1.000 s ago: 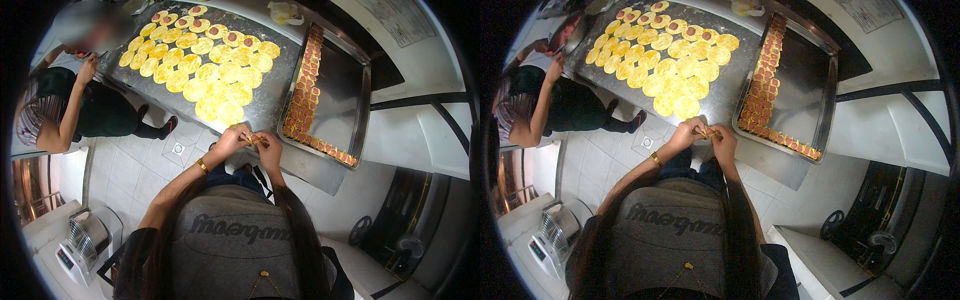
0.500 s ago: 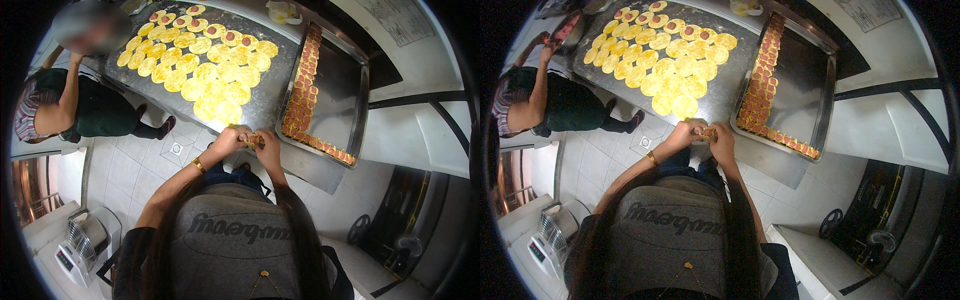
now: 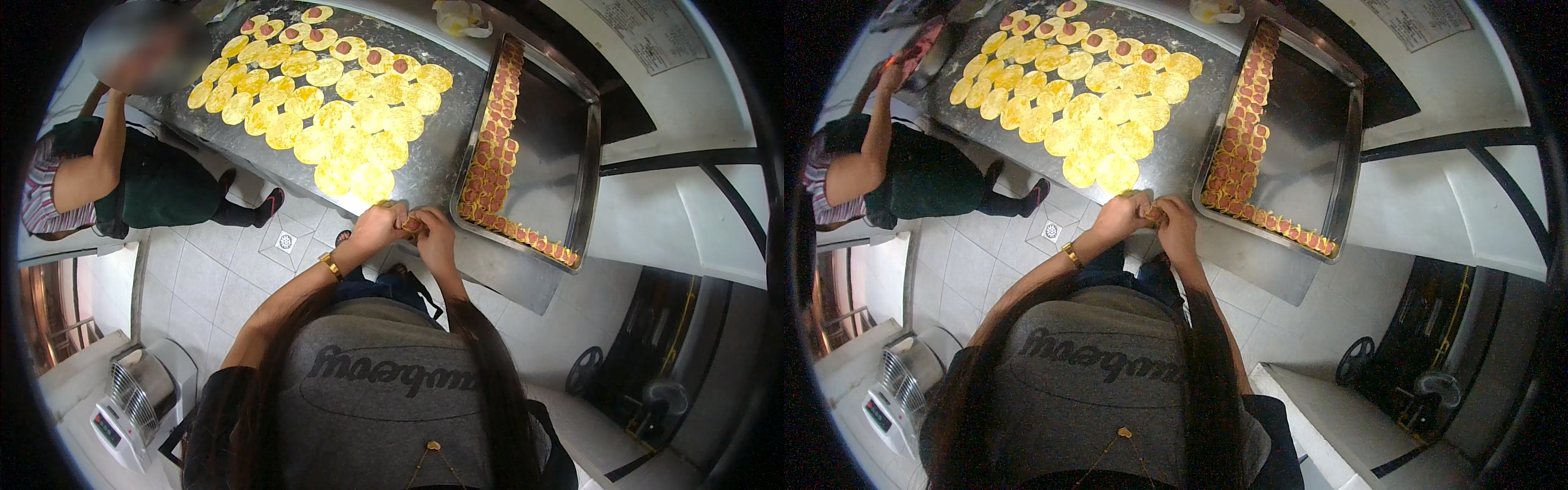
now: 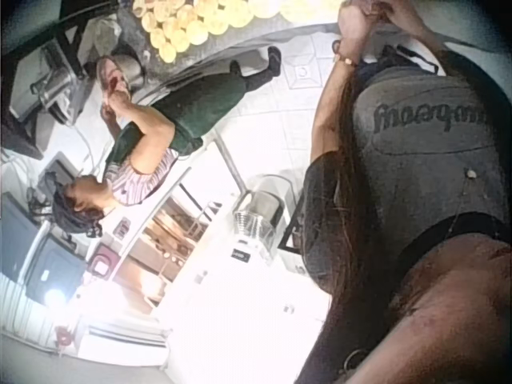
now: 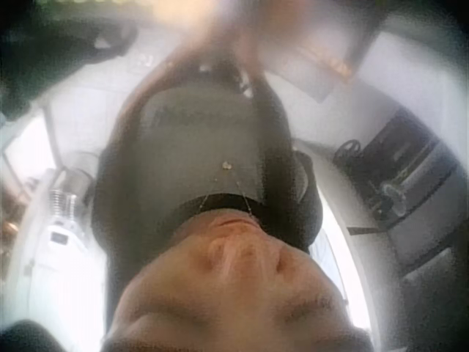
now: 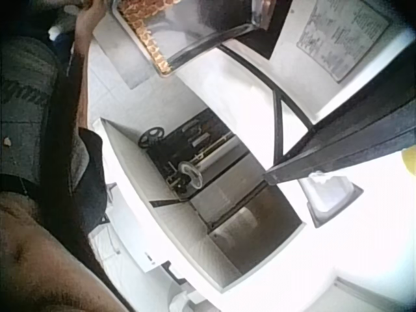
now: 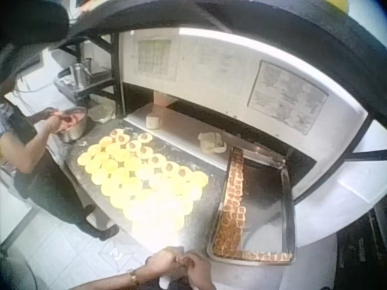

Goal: The person retrieves a container from the refrigerator and walks to a stainless steel table. They separate round yellow dough discs and place them on the table. They then pick up each disc, place a slice of meat in the center, fold the dough around the meat, and place the assembled pastries onto a metal tray.

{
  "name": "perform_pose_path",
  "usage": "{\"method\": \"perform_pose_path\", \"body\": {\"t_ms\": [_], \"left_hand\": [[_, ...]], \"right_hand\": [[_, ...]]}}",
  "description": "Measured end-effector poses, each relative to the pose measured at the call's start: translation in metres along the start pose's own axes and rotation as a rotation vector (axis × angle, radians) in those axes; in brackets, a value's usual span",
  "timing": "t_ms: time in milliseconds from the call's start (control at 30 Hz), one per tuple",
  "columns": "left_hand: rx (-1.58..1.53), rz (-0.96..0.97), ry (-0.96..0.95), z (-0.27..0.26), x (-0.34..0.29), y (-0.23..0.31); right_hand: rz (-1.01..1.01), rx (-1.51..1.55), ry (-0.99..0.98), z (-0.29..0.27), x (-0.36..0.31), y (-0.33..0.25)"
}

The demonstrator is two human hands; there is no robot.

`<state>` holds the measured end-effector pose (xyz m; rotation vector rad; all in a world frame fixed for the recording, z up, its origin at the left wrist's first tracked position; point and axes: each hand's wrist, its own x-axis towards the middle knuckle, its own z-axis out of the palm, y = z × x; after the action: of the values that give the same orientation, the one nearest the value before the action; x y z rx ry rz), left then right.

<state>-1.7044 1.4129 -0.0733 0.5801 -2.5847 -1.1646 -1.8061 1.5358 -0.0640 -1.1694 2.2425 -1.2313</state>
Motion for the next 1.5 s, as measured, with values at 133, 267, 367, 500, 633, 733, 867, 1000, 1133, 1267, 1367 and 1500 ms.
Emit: {"method": "perform_pose_path", "body": {"t_ms": [133,267,367,500,633,733,867,1000,1133,1267,1367,1500], "left_hand": [[-0.219,0.026,0.014,-0.003,0.000,-0.007],[-0.146,0.097,-0.048,0.000,0.005,-0.012],[-0.199,0.058,-0.116,-0.003,0.008,-0.015],[-0.210,0.030,-0.154,-0.012,0.011,-0.010],[-0.203,0.002,-0.193,-0.012,0.019,-0.011],[-0.177,0.057,-0.167,-0.015,0.023,-0.014],[-0.348,0.138,-0.151,-0.013,0.029,-0.022],[-0.327,0.142,-0.218,-0.016,0.036,-0.027],[-0.315,0.112,-0.252,-0.017,0.037,-0.031],[-0.314,0.151,-0.239,-0.016,0.037,-0.033],[-0.266,0.107,-0.262,-0.012,0.036,-0.041],[-0.420,-0.038,-0.292,-0.022,0.028,-0.042]], "right_hand": [[0.037,-0.045,0.084,0.001,-0.004,0.002],[0.059,-0.089,0.008,0.007,-0.004,0.015],[0.024,-0.100,0.053,0.008,-0.002,0.010],[0.107,-0.113,0.064,0.010,-0.008,0.012],[0.031,-0.145,0.137,0.017,-0.005,0.011],[-0.026,-0.158,0.162,0.008,0.005,-0.008],[0.120,-0.183,0.146,0.014,0.001,-0.005],[0.148,-0.163,0.190,0.019,0.005,-0.007],[0.126,-0.173,0.183,0.022,0.004,-0.009],[0.067,-0.179,0.201,0.024,0.006,-0.016],[0.056,-0.203,0.164,0.022,0.007,-0.026],[0.051,-0.156,0.076,0.001,0.016,-0.015]]}}
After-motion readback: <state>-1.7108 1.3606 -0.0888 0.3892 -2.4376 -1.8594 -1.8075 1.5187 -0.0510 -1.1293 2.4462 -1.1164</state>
